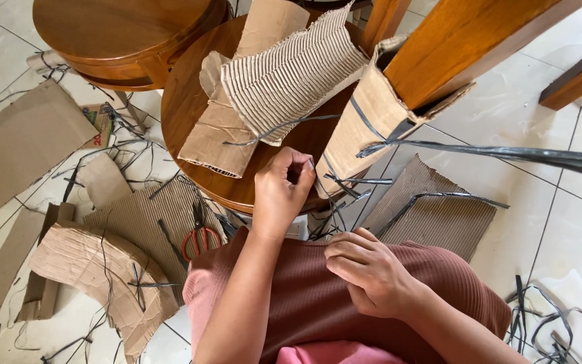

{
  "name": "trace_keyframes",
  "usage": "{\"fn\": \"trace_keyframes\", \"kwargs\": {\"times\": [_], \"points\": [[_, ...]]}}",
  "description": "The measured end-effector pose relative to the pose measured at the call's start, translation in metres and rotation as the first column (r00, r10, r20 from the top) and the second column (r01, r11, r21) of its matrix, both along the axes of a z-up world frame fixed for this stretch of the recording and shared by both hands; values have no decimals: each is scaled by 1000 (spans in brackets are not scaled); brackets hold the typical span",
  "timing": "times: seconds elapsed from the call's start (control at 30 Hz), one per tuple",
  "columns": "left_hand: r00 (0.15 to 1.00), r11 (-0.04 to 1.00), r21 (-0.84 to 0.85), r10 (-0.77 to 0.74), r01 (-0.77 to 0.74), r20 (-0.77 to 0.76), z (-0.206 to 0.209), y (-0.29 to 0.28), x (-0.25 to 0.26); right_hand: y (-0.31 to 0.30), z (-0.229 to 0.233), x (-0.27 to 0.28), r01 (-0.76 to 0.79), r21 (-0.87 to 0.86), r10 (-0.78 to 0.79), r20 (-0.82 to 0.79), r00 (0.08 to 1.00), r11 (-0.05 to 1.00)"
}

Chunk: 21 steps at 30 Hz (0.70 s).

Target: Wrapping a wooden chair leg with cardboard and securing it with plastic ties

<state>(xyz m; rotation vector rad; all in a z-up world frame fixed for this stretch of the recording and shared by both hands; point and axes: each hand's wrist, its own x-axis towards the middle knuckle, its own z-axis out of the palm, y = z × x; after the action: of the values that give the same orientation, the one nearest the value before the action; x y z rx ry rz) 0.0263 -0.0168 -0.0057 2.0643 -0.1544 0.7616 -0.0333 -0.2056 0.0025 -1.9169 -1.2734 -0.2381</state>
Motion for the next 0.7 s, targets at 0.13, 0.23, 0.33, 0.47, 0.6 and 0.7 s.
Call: {"fn": "trace_keyframes", "kwargs": {"times": [0.13,0.23,0.33,0.47,0.6,0.7], "points": [[1000,1000,23,0,-1,26,-2,-1,1,0,1,-4,-12,10,12,1,1000,1000],[999,999,-1,32,-32,-27,-2,-2,2,-1,-1,-6,14,12,-13,-22,1000,1000],[996,998,-21,65,-66,-62,-5,-2,2,0,1,-9,-6,29,7,-20,1000,1000],[997,997,-22,72,-72,-34,-5,-2,4,0,7,-12,-37,67,39,-37,999,997],[994,996,-12,84,-85,-75,-6,-2,5,-9,-11,-11,1,124,12,-101,995,992],[989,994,-42,99,-104,-113,-2,-3,1,-11,10,-16,-9,280,77,-231,970,960]]}}
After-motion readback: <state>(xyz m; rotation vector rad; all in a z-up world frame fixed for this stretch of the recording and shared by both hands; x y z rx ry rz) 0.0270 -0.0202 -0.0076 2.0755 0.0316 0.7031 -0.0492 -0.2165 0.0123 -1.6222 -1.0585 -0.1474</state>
